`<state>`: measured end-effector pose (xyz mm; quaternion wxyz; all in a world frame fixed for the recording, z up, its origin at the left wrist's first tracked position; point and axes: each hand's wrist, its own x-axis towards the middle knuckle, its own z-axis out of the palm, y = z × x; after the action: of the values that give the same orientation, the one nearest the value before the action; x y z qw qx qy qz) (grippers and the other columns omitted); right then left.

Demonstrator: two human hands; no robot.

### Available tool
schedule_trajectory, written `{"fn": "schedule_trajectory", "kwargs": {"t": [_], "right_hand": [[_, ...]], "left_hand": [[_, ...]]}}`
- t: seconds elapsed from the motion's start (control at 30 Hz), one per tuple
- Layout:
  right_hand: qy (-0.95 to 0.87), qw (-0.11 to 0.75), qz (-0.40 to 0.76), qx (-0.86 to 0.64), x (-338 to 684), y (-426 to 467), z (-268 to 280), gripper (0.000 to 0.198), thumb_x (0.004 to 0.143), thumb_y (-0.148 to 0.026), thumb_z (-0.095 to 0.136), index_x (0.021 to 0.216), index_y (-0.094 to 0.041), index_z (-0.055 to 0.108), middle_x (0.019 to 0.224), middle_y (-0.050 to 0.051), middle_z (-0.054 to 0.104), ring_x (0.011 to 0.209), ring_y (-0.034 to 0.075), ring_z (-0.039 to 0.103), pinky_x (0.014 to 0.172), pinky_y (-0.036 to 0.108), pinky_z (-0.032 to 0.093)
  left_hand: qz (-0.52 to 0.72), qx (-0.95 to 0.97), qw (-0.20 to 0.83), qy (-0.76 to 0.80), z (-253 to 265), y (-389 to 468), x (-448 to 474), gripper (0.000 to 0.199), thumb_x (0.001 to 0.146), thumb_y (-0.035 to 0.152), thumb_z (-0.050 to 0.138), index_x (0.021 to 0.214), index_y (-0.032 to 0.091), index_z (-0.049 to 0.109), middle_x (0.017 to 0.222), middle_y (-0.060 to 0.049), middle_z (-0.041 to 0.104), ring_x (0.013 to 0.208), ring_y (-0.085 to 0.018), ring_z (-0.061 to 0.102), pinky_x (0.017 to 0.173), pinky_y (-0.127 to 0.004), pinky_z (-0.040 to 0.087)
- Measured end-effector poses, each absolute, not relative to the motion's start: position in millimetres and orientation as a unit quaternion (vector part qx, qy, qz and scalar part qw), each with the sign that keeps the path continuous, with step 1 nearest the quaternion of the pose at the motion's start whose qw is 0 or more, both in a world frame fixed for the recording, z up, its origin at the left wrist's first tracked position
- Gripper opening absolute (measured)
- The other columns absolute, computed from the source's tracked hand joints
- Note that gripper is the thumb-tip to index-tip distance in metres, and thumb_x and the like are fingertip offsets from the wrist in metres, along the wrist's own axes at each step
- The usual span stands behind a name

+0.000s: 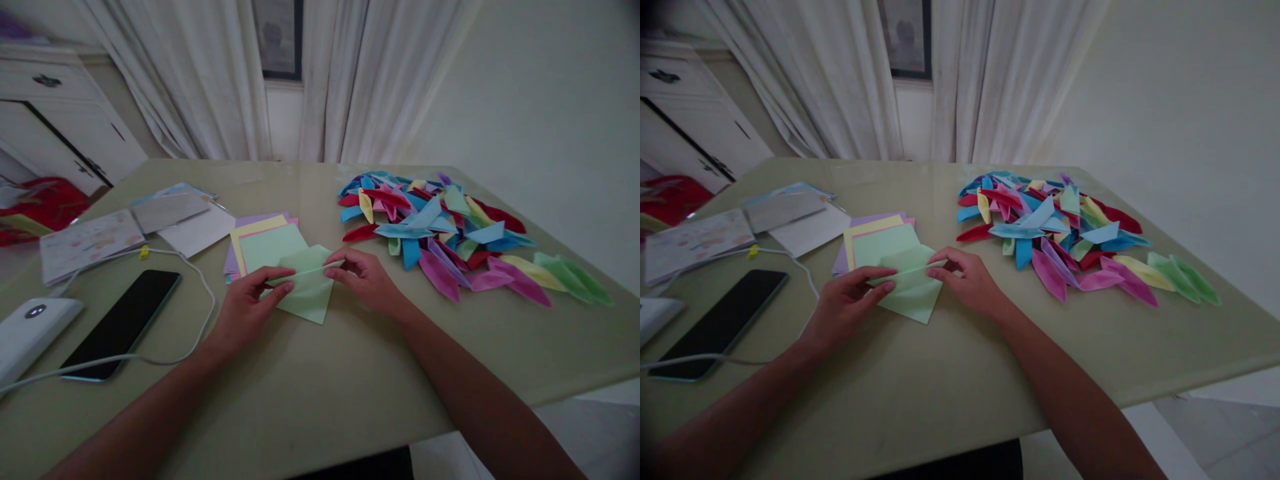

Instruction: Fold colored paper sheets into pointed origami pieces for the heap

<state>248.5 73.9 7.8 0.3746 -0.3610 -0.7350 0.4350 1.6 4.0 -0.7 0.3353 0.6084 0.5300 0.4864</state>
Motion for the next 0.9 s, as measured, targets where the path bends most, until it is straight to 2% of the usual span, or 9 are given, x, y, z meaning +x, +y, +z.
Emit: {"fn": "schedule_trajectory", "kwargs": {"t": [0.13,0.23,0.4,0.53,0.6,0.7,0.77,0.83,0.9], "right_hand": [[-0.739,0.371,0.425,-0.369,248,74,9,0.018,0.087,-0.035,0.082,0.088,-0.019,0.077,0.084,0.002,0.074,0.076,0.017,0.064,0.068,0.029,0.046],[-0.737,0.372,0.42,-0.376,247,74,8,0.02,0.092,-0.037,0.077,0.085,-0.018,0.078,0.079,0.002,0.073,0.071,0.016,0.062,0.065,0.029,0.044],[-0.695,0.407,0.474,-0.356,244,71,7,0.017,0.092,-0.036,0.076,0.099,-0.02,0.073,0.086,0.002,0.074,0.077,0.017,0.069,0.07,0.029,0.051],[-0.633,0.437,0.536,-0.348,240,68,6,0.031,0.09,-0.037,0.079,0.111,-0.024,0.06,0.079,-0.001,0.072,0.072,0.018,0.071,0.07,0.031,0.056],[-0.617,0.446,0.547,-0.348,238,68,5,0.031,0.09,-0.039,0.077,0.11,-0.024,0.057,0.078,-0.001,0.073,0.07,0.017,0.071,0.069,0.031,0.056],[-0.613,0.461,0.531,-0.361,237,68,5,0.03,0.091,-0.041,0.076,0.107,-0.024,0.058,0.077,-0.001,0.072,0.069,0.017,0.069,0.069,0.03,0.056],[-0.603,0.473,0.526,-0.369,236,68,5,0.032,0.09,-0.042,0.076,0.108,-0.023,0.059,0.076,-0.001,0.071,0.069,0.016,0.068,0.068,0.03,0.055],[-0.577,0.469,0.557,-0.371,234,68,5,0.041,0.086,-0.041,0.081,0.115,-0.023,0.058,0.078,-0.002,0.073,0.07,0.016,0.069,0.069,0.03,0.056],[-0.545,0.443,0.61,-0.367,232,66,3,0.055,0.077,-0.037,0.089,0.12,-0.024,0.057,0.086,0.0,0.077,0.075,0.018,0.072,0.072,0.031,0.058]], "left_hand": [[0.487,0.592,0.349,0.54,-1,4,3,0.025,0.084,0.038,0.081,0.104,0.023,0.079,0.087,-0.002,0.078,0.066,-0.017,0.069,0.059,-0.027,0.056],[0.495,0.579,0.344,0.548,-3,4,2,0.023,0.085,0.038,0.081,0.102,0.022,0.078,0.081,0.0,0.076,0.063,-0.015,0.067,0.056,-0.025,0.053],[0.503,0.572,0.359,0.54,1,2,4,0.03,0.083,0.037,0.082,0.108,0.022,0.075,0.085,-0.001,0.075,0.06,-0.013,0.065,0.051,-0.023,0.051],[0.498,0.549,0.403,0.536,2,1,7,0.04,0.079,0.037,0.086,0.113,0.022,0.072,0.088,-0.002,0.076,0.054,-0.012,0.063,0.044,-0.022,0.049],[0.509,0.536,0.404,0.539,0,3,7,0.039,0.08,0.04,0.085,0.112,0.021,0.073,0.091,-0.003,0.076,0.059,-0.014,0.068,0.048,-0.024,0.055],[0.528,0.522,0.408,0.531,-3,5,5,0.035,0.087,0.045,0.079,0.112,0.021,0.074,0.099,-0.003,0.076,0.075,-0.019,0.076,0.067,-0.033,0.067],[0.538,0.518,0.411,0.523,-4,5,5,0.033,0.089,0.046,0.076,0.11,0.021,0.075,0.104,-0.003,0.075,0.081,-0.02,0.077,0.076,-0.037,0.07],[0.542,0.519,0.405,0.523,-4,4,5,0.031,0.089,0.044,0.077,0.11,0.021,0.075,0.103,-0.003,0.076,0.081,-0.02,0.077,0.075,-0.036,0.069],[0.54,0.523,0.393,0.53,-4,2,6,0.034,0.087,0.042,0.08,0.113,0.022,0.074,0.098,-0.003,0.076,0.074,-0.018,0.076,0.066,-0.03,0.067]]}}
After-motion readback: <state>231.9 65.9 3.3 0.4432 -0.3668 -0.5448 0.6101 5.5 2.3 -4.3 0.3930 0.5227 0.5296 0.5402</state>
